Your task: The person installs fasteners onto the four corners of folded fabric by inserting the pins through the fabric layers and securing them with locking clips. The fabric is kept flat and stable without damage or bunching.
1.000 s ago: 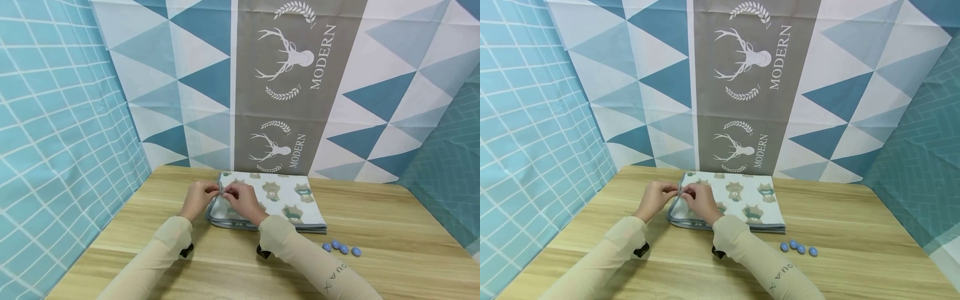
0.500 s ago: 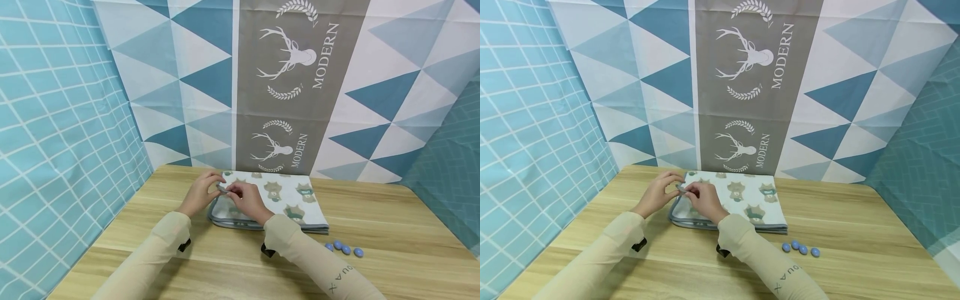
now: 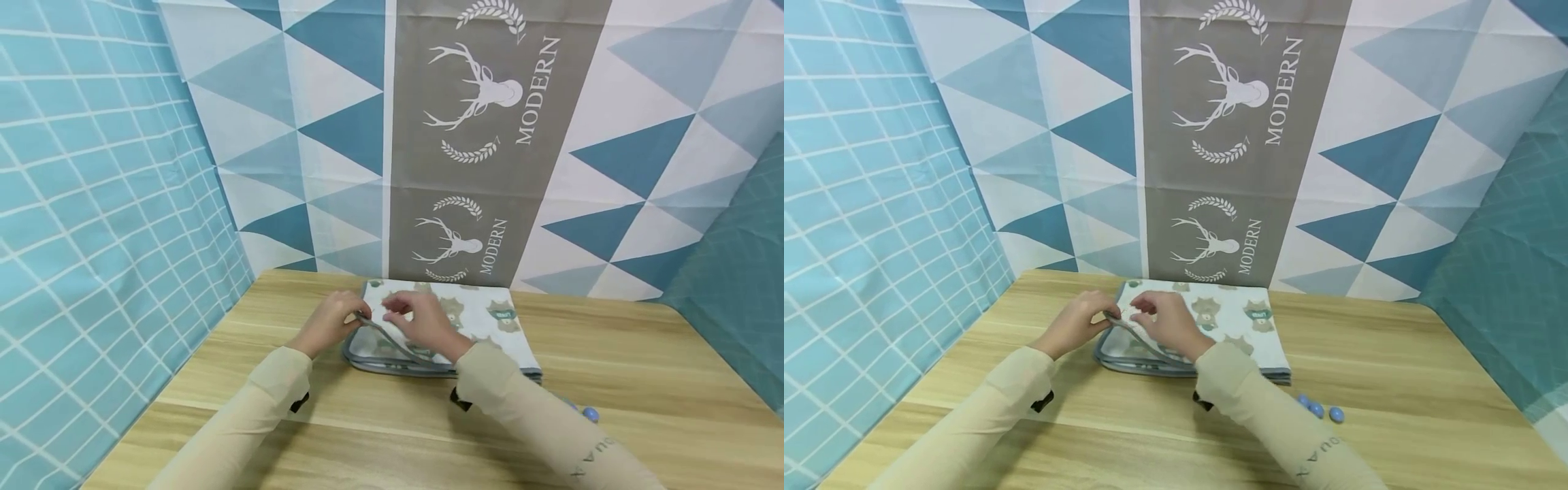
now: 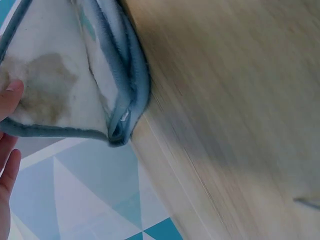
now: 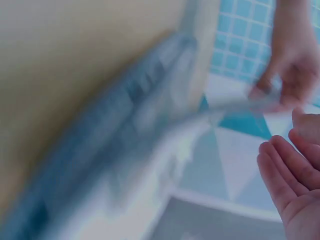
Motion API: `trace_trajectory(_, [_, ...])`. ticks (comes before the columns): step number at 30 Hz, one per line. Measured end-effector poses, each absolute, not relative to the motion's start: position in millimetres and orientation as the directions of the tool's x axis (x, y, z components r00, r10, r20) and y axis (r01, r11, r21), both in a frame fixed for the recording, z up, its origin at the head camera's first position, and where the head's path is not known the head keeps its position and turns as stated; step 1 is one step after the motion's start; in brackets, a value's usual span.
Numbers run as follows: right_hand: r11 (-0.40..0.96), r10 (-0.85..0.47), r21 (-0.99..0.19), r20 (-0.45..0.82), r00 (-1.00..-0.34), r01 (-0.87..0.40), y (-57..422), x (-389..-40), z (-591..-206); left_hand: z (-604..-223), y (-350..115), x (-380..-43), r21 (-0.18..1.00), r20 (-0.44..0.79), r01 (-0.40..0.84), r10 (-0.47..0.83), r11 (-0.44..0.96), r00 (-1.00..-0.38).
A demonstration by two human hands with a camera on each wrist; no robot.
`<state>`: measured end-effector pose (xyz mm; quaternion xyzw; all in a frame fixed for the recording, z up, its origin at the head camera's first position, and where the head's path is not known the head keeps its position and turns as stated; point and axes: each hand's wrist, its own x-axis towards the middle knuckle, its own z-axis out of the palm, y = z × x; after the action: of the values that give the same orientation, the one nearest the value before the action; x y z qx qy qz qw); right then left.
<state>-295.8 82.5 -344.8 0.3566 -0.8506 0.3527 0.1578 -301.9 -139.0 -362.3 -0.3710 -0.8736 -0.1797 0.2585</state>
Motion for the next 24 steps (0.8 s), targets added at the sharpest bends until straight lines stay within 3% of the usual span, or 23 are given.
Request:
trace_trajectory(9, [0.610,-0.554,-0.280,0.519,-0.651,-0.741,185.5,-291.4,-311.1,-362.4,-142.0,-300.8,0.134,0.567,0.758,0.578,0.639,-0.587])
trace_trajectory(13, [0.680,-0.600,-0.195,0.405,-0.690,-0.707,232.2,-275.9,-310.9,-361.0,-143.1,-301.7,0.150,0.542,0.760,0.591,0.632,-0.598])
trace_trajectory(18, [0.720,-0.634,-0.177,0.224,-0.740,-0.671,271.4,-252.9,-321.7,-357.2,-148.6,-300.6,0.144,0.513,0.754,0.603,0.640,-0.611])
trace_trajectory(24, [0.647,-0.737,-0.251,0.038,-0.675,-0.721,295.4,-233.5,-345.8,-361.9,-147.7,-302.0,0.107,0.496,0.766,0.634,0.634,-0.594])
